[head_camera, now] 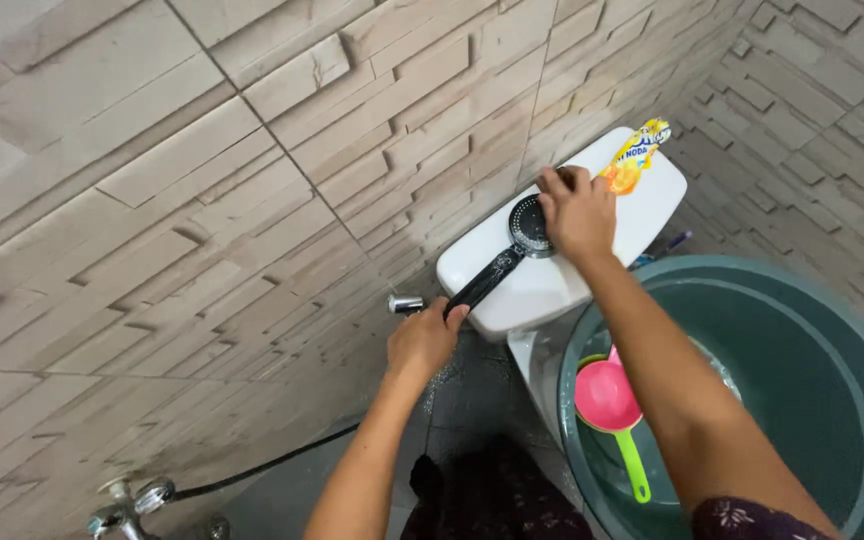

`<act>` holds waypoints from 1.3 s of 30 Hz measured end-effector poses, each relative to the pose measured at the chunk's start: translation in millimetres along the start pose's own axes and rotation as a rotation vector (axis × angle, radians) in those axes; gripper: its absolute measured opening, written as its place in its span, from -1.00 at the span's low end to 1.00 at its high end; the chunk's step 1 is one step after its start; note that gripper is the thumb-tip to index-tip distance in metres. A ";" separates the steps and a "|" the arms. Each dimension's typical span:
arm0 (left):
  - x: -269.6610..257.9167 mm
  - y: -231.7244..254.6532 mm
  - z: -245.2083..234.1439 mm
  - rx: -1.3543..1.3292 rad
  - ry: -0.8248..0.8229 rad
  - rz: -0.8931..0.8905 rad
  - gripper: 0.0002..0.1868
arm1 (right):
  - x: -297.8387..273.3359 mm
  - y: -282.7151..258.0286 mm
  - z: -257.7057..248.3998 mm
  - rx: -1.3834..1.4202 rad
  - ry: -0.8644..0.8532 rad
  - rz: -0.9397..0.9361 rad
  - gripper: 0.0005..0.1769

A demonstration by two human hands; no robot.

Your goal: Scrubbing and rinsing a large plastic bucket and cleaning the exterior of a toilet tank.

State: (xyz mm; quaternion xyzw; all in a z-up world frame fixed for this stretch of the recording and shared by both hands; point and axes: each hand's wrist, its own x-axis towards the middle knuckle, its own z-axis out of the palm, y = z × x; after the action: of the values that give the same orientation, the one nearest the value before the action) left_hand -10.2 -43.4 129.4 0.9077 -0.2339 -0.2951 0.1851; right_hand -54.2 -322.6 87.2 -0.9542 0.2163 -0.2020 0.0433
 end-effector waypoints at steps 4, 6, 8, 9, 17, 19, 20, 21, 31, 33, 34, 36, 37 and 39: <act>12.8 -9.6 16.3 0.030 0.078 0.074 -0.44 | -32.0 -23.9 -7.4 0.019 0.018 -0.105 -0.53; 10.9 -8.9 18.0 0.018 0.075 0.031 -0.44 | -32.6 -20.6 -9.7 0.111 -0.038 -0.131 -0.50; 13.3 -7.0 23.1 0.014 0.081 0.034 -0.45 | -16.8 -7.6 -3.6 0.175 -0.025 -0.030 -0.51; 15.6 -4.9 24.2 0.011 0.088 0.038 -0.46 | -8.2 -0.2 -1.5 0.238 -0.010 0.071 -0.51; 60.0 24.2 46.7 -0.204 0.226 0.176 -0.48 | -52.2 92.7 -1.2 0.603 0.343 0.374 -0.51; 79.8 45.3 46.7 -0.180 0.266 0.212 -0.48 | -72.3 114.6 -8.0 0.614 0.367 0.442 -0.50; 88.5 54.4 49.3 -0.154 0.273 0.224 -0.47 | -84.2 122.2 -12.5 0.604 0.365 0.489 -0.49; 97.3 63.5 52.2 -0.129 0.280 0.237 -0.47 | -96.3 129.9 -16.6 0.593 0.362 0.536 -0.49; 145.8 67.7 85.5 -0.089 0.347 0.227 -0.47 | -185.6 186.4 -2.6 0.569 0.295 0.677 -0.50; 151.6 55.5 101.1 0.107 0.587 0.358 -0.57 | -203.8 205.4 25.1 0.568 0.253 0.705 -0.50; 143.4 59.4 98.4 0.111 0.568 0.358 -0.57 | -211.9 204.2 28.6 0.563 0.243 0.721 -0.50; 128.2 68.4 91.6 0.145 0.678 0.336 -0.50 | -226.5 202.2 34.7 0.748 0.241 0.778 -0.50; 126.9 64.7 93.5 0.146 0.664 0.338 -0.50 | -238.0 205.4 42.8 0.741 0.237 0.791 -0.50; 125.7 57.4 94.1 0.157 0.517 0.340 -0.48 | -257.3 211.0 59.1 1.097 0.284 0.853 -0.46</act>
State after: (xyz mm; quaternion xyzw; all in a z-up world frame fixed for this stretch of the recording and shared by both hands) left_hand 3.2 -176.3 28.8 0.9120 -0.3496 -0.0004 0.2146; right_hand -325.9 -402.6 -97.1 -0.5915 0.4417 -0.3695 0.5644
